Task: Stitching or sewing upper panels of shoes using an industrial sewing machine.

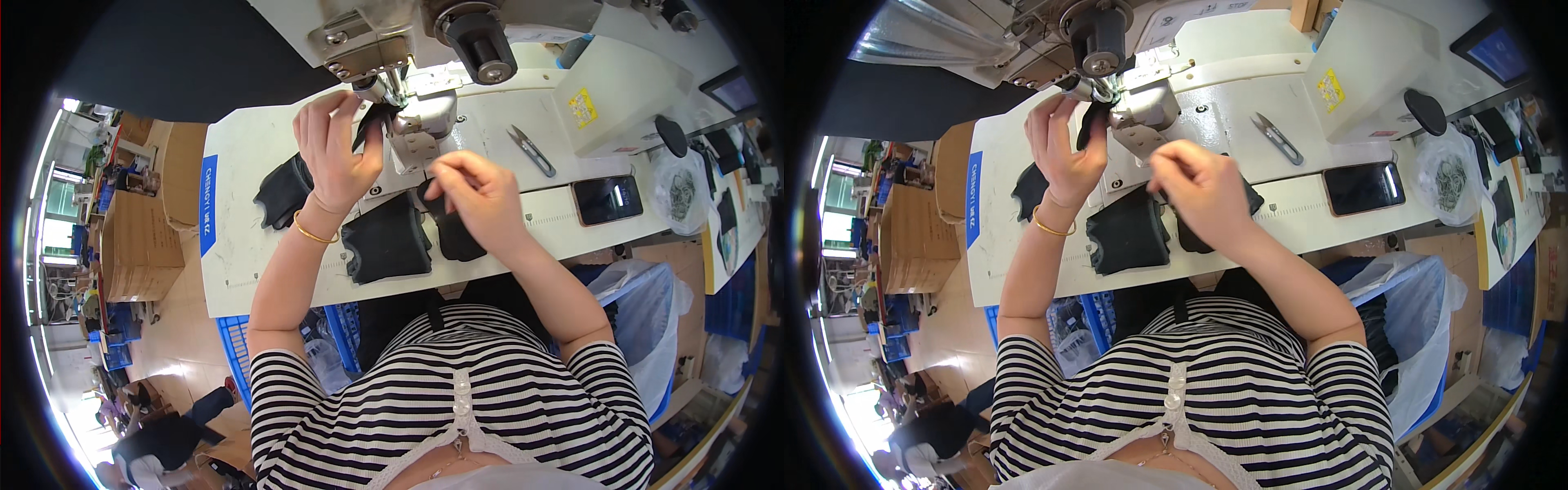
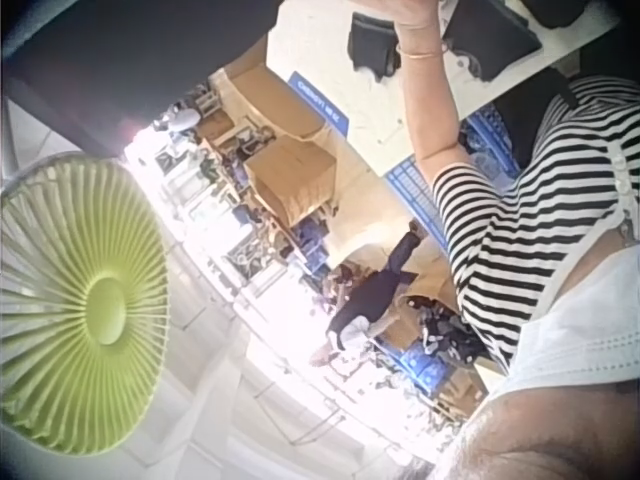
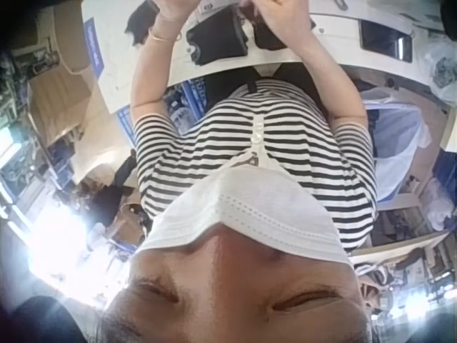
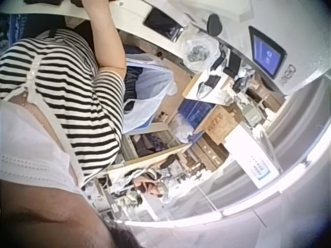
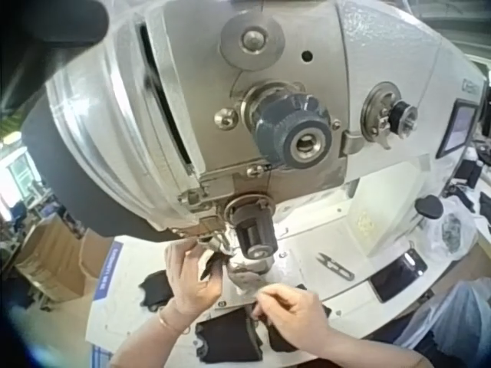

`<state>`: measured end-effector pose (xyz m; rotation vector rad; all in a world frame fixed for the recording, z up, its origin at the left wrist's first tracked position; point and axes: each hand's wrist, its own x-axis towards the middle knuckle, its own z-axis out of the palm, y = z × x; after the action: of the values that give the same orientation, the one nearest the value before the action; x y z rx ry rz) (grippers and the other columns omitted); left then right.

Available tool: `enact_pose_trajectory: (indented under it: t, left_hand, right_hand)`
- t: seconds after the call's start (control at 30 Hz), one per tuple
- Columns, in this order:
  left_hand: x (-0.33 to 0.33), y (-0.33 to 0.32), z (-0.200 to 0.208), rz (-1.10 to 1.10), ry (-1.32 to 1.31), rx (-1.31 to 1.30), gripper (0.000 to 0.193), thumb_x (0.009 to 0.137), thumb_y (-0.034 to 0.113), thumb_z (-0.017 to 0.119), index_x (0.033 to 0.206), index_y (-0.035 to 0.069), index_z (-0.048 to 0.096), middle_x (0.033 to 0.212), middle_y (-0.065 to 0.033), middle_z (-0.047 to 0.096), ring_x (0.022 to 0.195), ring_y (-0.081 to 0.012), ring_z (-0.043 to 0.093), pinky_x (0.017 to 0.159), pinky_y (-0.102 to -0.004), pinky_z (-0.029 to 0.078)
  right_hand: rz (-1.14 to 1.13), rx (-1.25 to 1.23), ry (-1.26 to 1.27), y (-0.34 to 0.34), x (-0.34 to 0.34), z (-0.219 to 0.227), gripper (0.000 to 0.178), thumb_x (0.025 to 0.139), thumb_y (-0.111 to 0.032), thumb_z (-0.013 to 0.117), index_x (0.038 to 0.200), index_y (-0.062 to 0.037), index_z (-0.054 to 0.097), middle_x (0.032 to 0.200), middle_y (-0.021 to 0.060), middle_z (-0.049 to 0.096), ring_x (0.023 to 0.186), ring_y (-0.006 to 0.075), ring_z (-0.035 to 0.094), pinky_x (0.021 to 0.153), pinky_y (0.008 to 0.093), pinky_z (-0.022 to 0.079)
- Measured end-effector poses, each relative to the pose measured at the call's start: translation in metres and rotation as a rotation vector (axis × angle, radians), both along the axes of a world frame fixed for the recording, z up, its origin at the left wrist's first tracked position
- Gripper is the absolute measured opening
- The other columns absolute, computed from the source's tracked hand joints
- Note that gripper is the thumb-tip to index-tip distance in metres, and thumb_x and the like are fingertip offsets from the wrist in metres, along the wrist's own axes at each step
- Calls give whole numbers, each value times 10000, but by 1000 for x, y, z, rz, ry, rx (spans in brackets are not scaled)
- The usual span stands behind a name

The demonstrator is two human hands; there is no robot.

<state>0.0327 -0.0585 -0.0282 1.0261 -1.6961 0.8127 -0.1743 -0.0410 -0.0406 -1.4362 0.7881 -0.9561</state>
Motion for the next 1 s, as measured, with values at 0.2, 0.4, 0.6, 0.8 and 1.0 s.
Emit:
enact_pose_trajectory:
  t: [0.2, 0.4, 0.6, 0.8, 1.0]
  left_hand:
    - [2, -3, -10, 38, 116, 250, 372, 672, -83, 652, 1026, 22, 610, 1001, -108, 589, 901, -303, 578, 785, -395, 455]
    - [59, 19, -15, 251, -36, 212, 445, 652, -93, 588, 1079, 18, 645, 989, -118, 578, 919, -297, 584, 813, -400, 494]
    - [151, 95, -64, 563, -262, 545, 438, 679, -61, 603, 1109, 13, 635, 1013, -111, 580, 954, -291, 577, 849, -380, 470]
    - [91, 109, -28, 282, -8, 669, 300, 780, 67, 694, 1070, 11, 644, 1063, -120, 603, 997, -303, 569, 902, -397, 438]
    - [-15, 99, -67, 9, 159, 863, 285, 757, 57, 768, 1018, 22, 661, 1019, -130, 606, 961, -323, 579, 850, -397, 473]
  right_hand:
    - [-367, -420, 444, -15, -44, -54, 173, 837, -145, 732, 933, -16, 667, 812, 80, 641, 695, 180, 620, 633, 316, 493]
    - [-389, -631, 711, -14, -44, -71, 391, 722, -184, 822, 1024, -40, 619, 985, 93, 573, 945, 286, 573, 841, 408, 440]
    - [-323, -608, 690, -12, -42, -70, 366, 740, -148, 801, 1030, -34, 610, 991, 97, 568, 959, 300, 570, 841, 410, 434]
    - [-288, -565, 698, -15, -40, -71, 293, 748, -108, 779, 975, -38, 606, 974, 93, 570, 937, 298, 566, 825, 410, 429]
    - [-376, -798, 688, -8, -31, -67, 220, 747, -67, 752, 891, -52, 586, 941, 82, 580, 903, 288, 564, 783, 412, 412]
